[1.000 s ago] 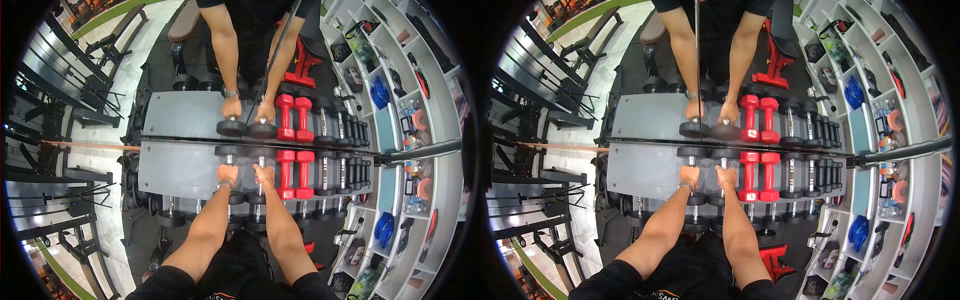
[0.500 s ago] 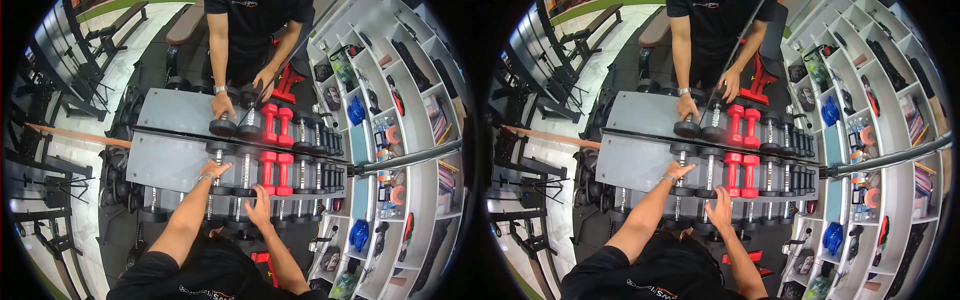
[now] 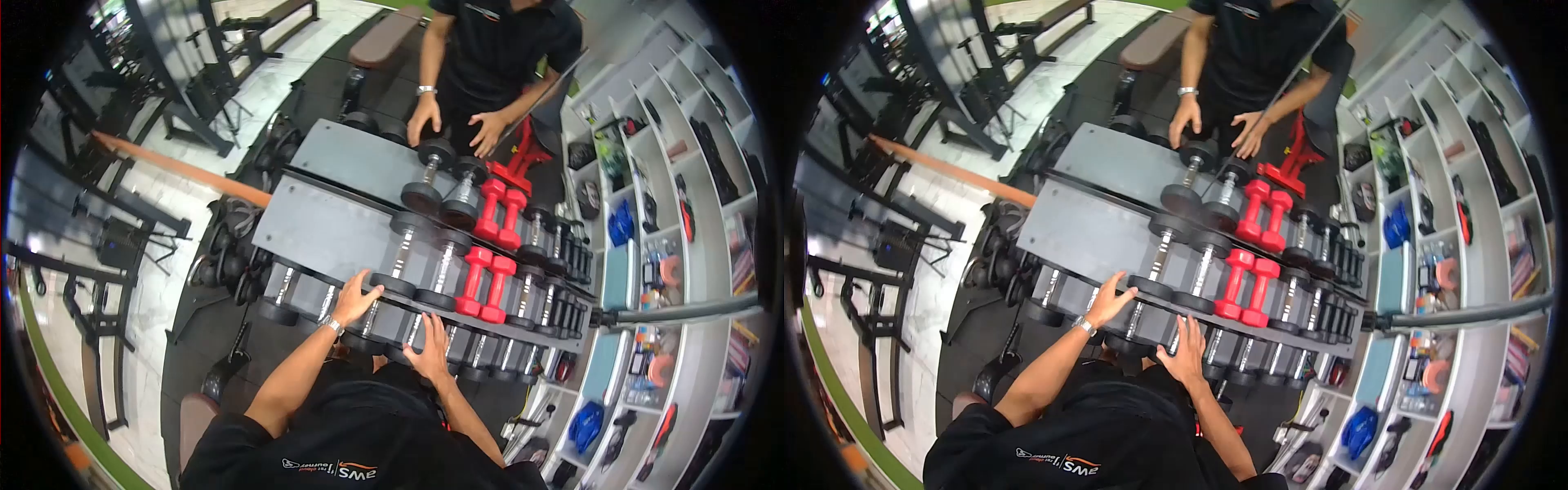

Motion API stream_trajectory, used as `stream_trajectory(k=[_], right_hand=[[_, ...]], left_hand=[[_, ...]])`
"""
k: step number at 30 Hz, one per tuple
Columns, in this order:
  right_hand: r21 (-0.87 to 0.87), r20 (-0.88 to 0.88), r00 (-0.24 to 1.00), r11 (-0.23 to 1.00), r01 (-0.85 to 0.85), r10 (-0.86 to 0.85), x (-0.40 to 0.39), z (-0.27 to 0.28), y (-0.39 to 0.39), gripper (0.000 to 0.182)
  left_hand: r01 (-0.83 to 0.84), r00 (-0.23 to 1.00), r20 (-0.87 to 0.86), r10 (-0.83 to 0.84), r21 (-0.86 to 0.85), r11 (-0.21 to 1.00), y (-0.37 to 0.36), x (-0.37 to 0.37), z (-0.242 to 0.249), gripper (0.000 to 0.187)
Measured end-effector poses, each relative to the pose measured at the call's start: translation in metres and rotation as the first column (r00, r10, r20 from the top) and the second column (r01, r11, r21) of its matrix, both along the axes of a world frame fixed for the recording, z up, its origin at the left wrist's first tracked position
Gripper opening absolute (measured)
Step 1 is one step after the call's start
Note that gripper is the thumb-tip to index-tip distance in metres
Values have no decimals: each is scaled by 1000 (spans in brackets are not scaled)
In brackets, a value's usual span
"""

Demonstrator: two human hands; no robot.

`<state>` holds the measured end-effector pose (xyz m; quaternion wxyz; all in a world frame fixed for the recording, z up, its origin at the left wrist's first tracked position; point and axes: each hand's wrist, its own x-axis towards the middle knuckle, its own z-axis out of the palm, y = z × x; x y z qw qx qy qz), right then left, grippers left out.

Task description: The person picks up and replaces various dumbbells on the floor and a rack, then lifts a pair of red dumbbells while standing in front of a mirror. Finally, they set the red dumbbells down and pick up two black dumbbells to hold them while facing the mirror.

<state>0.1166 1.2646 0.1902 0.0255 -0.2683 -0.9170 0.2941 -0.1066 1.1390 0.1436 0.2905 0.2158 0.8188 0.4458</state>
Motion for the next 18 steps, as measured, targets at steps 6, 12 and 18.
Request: stream_trajectory(k=[6,12,18], right_hand=[[60,-90,957,960,-272,277,-28,31,5,94],[62,-135,857,867,-494,498,-20,30,8,99],[39,-100,734,739,-672,672,-20,29,-17,100]], left_hand=[[-70,992,-100,70,1,998,-47,66,19,78],[-284,950,-136,280,-16,959,-91,144,30,79],[-507,857,-119,501,-22,862,-152,209,31,82]])
